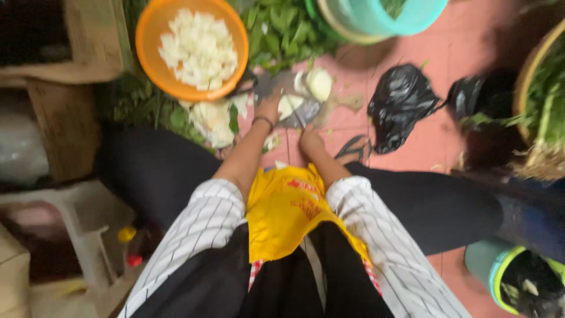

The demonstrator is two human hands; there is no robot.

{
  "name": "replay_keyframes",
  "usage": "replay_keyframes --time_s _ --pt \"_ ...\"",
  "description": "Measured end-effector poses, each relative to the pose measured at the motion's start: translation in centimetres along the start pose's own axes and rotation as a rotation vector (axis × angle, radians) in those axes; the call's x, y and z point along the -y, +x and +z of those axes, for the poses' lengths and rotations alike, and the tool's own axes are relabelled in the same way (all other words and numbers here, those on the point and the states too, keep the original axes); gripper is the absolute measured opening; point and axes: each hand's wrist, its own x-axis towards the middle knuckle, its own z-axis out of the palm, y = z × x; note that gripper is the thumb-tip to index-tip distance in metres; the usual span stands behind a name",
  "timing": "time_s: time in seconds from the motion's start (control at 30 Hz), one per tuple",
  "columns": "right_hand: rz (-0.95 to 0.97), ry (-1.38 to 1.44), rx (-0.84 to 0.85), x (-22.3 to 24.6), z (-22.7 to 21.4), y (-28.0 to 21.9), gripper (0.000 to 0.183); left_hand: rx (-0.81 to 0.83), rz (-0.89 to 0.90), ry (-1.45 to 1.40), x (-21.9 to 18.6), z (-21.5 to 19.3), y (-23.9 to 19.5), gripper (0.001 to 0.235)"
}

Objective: Chopping cabbage on a small wooden cutting board and placing the pieces into a plastic bowl.

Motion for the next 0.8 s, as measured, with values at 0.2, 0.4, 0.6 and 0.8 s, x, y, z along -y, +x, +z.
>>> replay_keyframes --time_s 0.2,0.4,0.6,0.8 --pt "0.041 -0.031 0.014 0.3 0.0 1.0 0.032 0.057 -0.160 -0.072 -1.9 -1.6 0.2 0.077" --pt "0.071 -0.035 0.070 1.5 -1.7 0.8 0.031 0.123 -0.217 -0.101 -3.7 -4.3 0.2 0.071" --pt "0.154 -0.088 0.141 2.3 -4.8 -2.1 0.036 0.146 -0.388 -0.128 -4.5 -5.2 0.0 0.070" --pt "0.204 -0.150 0.157 -1.0 -3.4 -1.0 0.039 0.143 -0.480 -0.021 -0.9 -1.8 1.0 0.066"
